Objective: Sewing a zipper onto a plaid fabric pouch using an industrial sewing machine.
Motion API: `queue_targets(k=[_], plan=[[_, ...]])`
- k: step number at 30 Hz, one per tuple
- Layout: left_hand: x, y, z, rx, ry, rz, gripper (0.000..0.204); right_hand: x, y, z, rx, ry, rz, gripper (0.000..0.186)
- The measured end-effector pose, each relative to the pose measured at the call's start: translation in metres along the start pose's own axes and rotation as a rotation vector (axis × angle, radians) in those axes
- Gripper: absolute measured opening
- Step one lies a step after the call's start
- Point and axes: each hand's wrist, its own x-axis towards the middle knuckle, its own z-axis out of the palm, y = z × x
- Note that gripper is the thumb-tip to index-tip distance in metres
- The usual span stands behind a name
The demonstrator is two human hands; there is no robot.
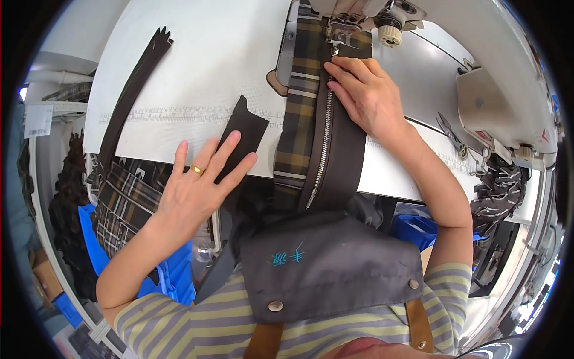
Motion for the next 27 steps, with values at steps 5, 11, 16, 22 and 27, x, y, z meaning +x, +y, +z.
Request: queue_targets(k=[5,11,16,22,27], plan=[[0.017,-0.029,0.033,0.028,0.085,0.167,0.075,0.001,-0.002,-0.001,-0.026,-0.003,-0.003,0.026],[0.060,-0.025,0.030,-0.394,0.562,0.042,0.037,0.000,-0.006,-0.004,-0.001,-0.059,0.063,0.028],[0.140,-0.029,0.026,-0.405,0.686,0.092,0.043,0.001,-0.006,-0.004,-0.005,-0.045,0.060,0.028],[0.173,-0.041,0.033,-0.339,0.561,0.223,0.049,0.001,-0.003,-0.004,0.014,-0.026,0.053,0.024],[0.183,-0.046,0.034,-0.371,0.603,0.251,0.043,0.001,0.001,-0.003,0.018,-0.017,0.039,0.021]])
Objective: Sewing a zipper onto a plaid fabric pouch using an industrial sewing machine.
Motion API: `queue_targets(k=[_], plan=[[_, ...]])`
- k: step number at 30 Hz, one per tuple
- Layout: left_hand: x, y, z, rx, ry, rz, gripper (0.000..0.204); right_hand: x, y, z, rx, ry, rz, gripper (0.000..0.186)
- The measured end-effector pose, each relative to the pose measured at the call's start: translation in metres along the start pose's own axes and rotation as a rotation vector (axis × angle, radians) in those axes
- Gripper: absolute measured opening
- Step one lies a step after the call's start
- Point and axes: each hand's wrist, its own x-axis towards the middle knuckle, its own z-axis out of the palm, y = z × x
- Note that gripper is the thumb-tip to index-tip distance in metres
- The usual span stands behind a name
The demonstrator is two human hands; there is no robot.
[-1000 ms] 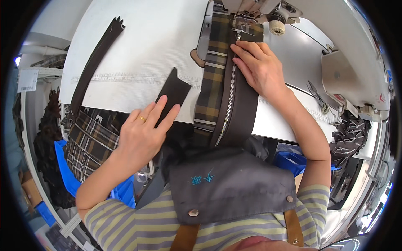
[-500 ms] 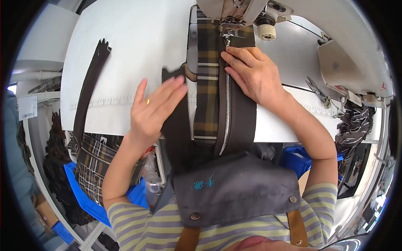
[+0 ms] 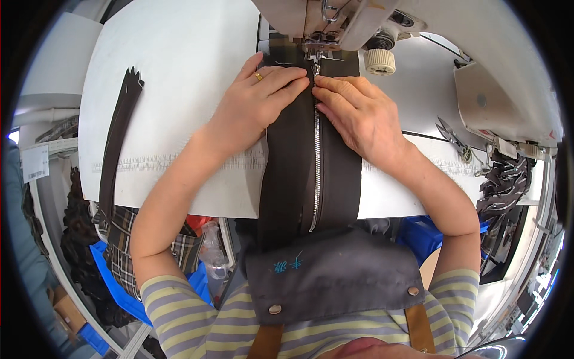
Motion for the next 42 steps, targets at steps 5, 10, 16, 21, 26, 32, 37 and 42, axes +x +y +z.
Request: queue_targets(k=[5,10,16,21,26,32,37,42], plan=[[-0.0010,0.0030,0.0037,-0.004,0.070,-0.028,0.038,-0.0001,0.0031,0.0002,0.031,0.005,-0.012,0.019],[0.0007,-0.0003,0.0051,0.012,0.037,-0.038,0.038,0.0003,0.0032,0.0005,0.052,0.011,0.004,0.019],[0.0017,-0.0012,0.0059,-0.073,0.009,-0.084,0.036,0.0000,0.0026,-0.0014,0.072,-0.009,0.026,0.019],[0.0024,-0.0015,0.0061,-0.079,0.031,-0.091,0.032,-0.0001,0.0016,-0.0025,0.075,-0.059,0.042,0.025],[0.0027,-0.0002,0.0065,-0.096,0.013,-0.119,0.032,0.0002,-0.0003,-0.0024,0.086,-0.074,0.072,0.019],[0.0019,-0.0018,0.0046,-0.089,-0.005,-0.123,0.033,0.0000,-0.0003,-0.0034,0.093,-0.071,0.074,0.020],[0.0023,-0.0028,0.0044,-0.098,-0.010,-0.126,0.034,-0.0008,0.0013,-0.0032,0.072,-0.068,0.061,0.021],[0.0020,-0.0026,0.0059,-0.126,0.012,-0.144,0.035,-0.0013,0.0029,-0.0032,0.067,-0.055,0.044,0.023]])
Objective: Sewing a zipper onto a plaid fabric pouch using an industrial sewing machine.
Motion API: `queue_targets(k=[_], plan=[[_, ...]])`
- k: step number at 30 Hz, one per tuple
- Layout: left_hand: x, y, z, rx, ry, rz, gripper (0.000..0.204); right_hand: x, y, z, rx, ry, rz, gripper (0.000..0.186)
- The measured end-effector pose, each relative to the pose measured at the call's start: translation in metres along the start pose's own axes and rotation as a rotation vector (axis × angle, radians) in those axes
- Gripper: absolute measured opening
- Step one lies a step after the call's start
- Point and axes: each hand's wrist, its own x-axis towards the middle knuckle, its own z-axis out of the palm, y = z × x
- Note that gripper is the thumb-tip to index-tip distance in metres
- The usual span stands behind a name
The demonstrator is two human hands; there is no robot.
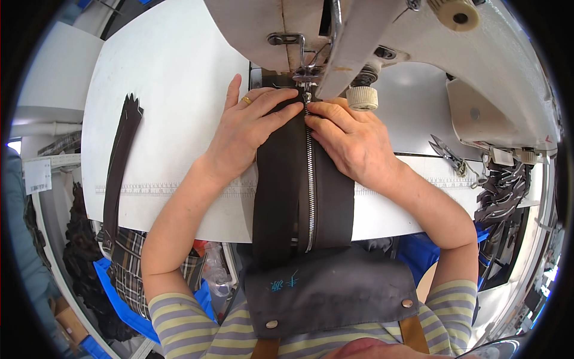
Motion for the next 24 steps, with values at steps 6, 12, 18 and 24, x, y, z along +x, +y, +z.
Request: queue_targets(k=[6,12,18,24], plan=[[0.001,-0.003,-0.001,-0.016,-0.024,0.007,0.035,0.002,-0.004,0.000,0.009,0.007,0.031,0.019],[0.000,0.005,-0.003,0.001,-0.083,-0.017,0.048,0.000,-0.001,0.000,0.023,0.026,0.013,0.022],[-0.002,0.011,-0.005,0.094,-0.121,-0.023,0.055,-0.002,0.001,0.001,0.008,0.063,-0.001,0.026],[-0.003,0.014,-0.004,0.109,-0.087,-0.028,0.057,0.000,0.006,-0.009,-0.093,-0.066,0.112,0.044]])
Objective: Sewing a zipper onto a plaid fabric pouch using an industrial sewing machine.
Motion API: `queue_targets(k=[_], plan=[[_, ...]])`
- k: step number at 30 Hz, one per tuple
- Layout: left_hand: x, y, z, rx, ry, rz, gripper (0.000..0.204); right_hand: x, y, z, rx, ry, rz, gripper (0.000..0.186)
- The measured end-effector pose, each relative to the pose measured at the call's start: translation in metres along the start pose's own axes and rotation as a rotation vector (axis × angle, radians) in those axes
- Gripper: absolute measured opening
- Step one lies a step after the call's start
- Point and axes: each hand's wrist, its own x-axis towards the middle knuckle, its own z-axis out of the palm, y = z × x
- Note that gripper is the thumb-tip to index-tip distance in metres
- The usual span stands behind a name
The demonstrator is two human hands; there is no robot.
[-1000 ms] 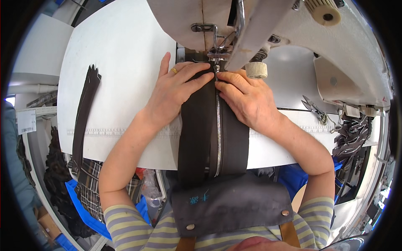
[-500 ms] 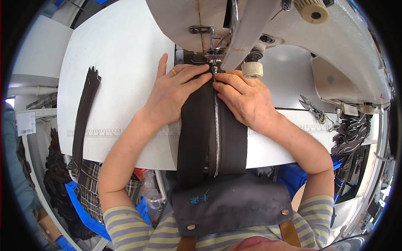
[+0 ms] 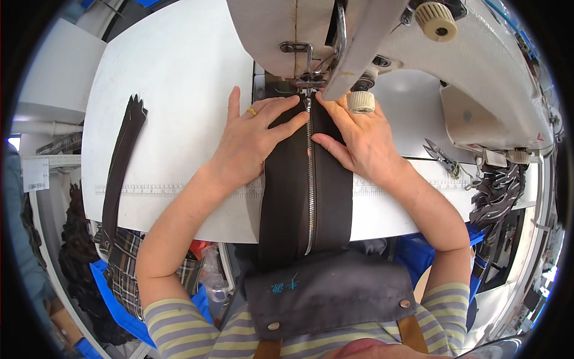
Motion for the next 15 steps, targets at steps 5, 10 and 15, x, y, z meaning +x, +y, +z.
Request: queue_targets(k=[5,10,15], plan=[[-0.0007,0.0012,0.0001,-0.014,-0.032,-0.020,0.057,0.0017,0.0025,0.0012,-0.015,-0.150,0.023,0.050],[-0.0010,0.0006,0.0009,-0.053,-0.037,-0.031,0.057,-0.0002,0.0019,0.0051,-0.055,-0.148,0.025,0.049],[-0.0017,0.0021,0.0004,0.015,0.002,-0.022,0.059,-0.0009,0.0018,0.0037,-0.081,-0.143,0.012,0.054]])
